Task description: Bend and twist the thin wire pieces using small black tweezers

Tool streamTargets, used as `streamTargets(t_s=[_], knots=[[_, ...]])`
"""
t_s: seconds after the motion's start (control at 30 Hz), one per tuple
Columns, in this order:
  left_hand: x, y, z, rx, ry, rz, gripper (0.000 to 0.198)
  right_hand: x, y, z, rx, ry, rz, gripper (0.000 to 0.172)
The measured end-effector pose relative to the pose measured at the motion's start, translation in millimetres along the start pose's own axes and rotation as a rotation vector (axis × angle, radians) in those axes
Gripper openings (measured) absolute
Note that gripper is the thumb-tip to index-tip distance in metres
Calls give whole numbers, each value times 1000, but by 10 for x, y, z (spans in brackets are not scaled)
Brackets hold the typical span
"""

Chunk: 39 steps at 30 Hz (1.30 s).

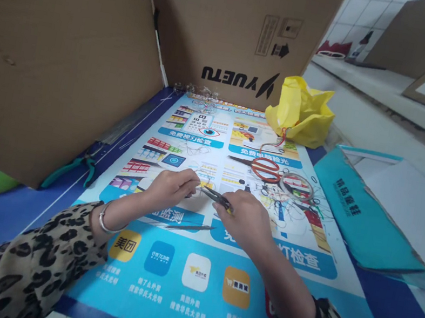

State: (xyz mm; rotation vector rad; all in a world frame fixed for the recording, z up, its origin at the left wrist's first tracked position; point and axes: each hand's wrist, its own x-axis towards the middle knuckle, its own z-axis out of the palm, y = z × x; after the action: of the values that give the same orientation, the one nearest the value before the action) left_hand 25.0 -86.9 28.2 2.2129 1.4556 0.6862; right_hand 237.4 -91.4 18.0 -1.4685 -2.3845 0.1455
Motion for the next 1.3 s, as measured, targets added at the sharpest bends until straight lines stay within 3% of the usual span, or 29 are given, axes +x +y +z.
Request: streamTargets(t_s=[0.2,0.37,0.6,0.73,0.87,1.03,1.3], knots=[[-27,-9,78,141,-33,71,22,-11,-46,16,-87,-69,39,26],[-37,-15,64,79,-20,89,25,0,-61,-3,-55,-132,114,29],[250,-249,2,-197,271,-70,16,165,98,55,-30,-37,247,33],[555,-447,29,-51,365,-71,12,328,189,176,-26,14,297,35],[710,-557,112,-26,343,-30,11,430,221,250,-19,53,296,35],[668,-622,190,26,240,39,12,411,284,289,69,73,258,34],[628,-537,242,144,152,129,20,344,329,276,99,86,201,31]])
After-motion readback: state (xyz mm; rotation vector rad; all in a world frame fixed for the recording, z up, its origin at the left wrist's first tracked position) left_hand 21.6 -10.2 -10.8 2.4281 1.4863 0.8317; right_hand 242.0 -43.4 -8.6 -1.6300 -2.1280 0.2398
